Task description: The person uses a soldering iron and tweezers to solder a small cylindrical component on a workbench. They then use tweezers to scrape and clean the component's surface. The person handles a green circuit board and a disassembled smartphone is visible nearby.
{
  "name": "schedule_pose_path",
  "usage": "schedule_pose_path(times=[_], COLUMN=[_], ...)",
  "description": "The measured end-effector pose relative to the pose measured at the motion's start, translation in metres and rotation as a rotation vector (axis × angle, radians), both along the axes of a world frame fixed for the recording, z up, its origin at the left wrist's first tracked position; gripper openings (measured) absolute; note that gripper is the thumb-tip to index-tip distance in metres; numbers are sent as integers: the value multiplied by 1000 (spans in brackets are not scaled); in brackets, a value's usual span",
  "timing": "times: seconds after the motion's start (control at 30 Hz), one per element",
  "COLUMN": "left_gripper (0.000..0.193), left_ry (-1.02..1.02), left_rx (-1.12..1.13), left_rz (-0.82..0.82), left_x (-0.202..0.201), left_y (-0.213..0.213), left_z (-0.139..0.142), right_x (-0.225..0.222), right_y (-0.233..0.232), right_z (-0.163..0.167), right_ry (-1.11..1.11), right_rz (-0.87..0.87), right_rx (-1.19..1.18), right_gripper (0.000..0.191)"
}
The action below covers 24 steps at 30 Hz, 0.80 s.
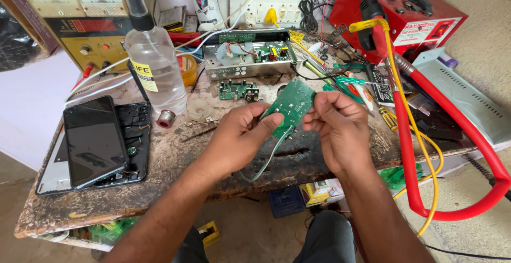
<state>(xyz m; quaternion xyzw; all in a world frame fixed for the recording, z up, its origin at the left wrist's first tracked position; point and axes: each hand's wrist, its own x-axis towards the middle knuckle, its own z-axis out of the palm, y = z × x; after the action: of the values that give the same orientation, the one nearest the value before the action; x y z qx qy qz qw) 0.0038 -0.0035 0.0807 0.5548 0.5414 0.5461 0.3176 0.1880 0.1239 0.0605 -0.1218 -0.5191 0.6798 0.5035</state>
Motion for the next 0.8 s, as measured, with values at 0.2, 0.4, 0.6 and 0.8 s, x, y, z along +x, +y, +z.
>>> schedule_pose_path(times=[0.2, 0.4, 0.6, 0.8], left_gripper=[28, 33, 54, 45], left_ry=[13, 784, 1076, 934], left_rx=[-51, 556, 658, 502], left_rz=[23, 204, 68, 184], left_x=[-6, 0, -4, -62], left_y=[-9, -36, -31, -20], left_z=[10, 26, 32, 34], right_x=[-7, 25, 58, 118], right_y=[-17, -30, -24, -49], right_z=[12, 17, -15, -103], right_ry=[-68, -257, -240, -826], right_rz=[37, 78, 191, 689], right_rx=[-5, -183, -221, 14], right_gripper=[21, 65, 48, 20])
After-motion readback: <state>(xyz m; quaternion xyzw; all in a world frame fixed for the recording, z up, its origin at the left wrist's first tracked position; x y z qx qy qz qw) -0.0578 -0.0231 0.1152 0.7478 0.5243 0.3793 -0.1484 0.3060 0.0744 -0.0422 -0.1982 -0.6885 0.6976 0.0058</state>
